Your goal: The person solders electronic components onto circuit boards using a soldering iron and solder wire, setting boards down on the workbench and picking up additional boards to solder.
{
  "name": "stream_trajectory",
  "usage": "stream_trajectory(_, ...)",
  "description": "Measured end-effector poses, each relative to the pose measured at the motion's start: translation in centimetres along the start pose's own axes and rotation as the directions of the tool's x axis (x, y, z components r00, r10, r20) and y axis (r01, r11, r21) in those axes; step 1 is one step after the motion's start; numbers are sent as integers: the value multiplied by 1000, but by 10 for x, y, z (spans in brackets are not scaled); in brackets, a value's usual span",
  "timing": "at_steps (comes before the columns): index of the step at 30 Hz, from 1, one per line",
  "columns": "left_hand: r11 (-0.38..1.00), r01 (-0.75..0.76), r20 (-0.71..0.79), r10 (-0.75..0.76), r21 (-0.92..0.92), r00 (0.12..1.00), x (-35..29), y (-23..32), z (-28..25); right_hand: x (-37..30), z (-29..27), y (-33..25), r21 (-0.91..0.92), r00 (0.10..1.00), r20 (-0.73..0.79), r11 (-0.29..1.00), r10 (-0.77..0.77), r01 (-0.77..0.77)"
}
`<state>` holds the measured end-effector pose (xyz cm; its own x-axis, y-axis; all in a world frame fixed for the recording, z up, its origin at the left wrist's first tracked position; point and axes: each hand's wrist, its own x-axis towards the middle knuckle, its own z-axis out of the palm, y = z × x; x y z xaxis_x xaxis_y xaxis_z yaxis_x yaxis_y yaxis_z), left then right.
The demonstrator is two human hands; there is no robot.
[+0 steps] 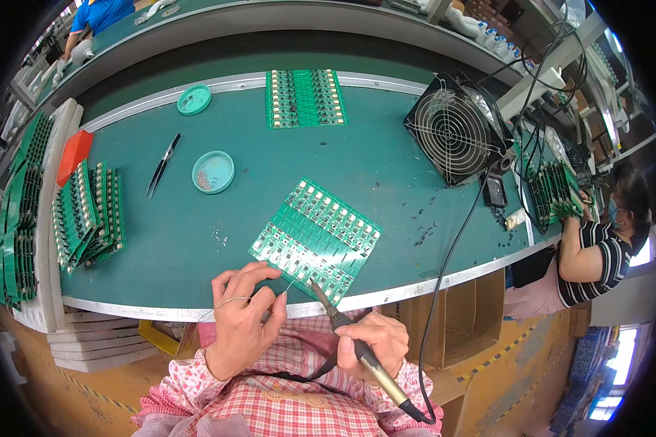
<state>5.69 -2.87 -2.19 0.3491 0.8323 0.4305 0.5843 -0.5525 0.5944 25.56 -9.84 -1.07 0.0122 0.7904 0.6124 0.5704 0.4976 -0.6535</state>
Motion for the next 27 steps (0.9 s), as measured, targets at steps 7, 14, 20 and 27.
stream_trajectory(7,1000,-13,37,13,-6,999,3,6,5,-6,4,6,30,999,1,999,-40,40)
stream_trajectory(14,1000,-17,31,16,10,999,4,5,8,-1,10,7,5,998,18,998,-59,59)
stream_trajectory(20,1000,-16,23,16,15,1000,4,5,8,4,13,5,-52,995,16,994,-94,95)
stream_trajectory(27,1000,-15,15,15,10,1000,2,3,10,7,10,-1,-163,959,198,957,-205,238)
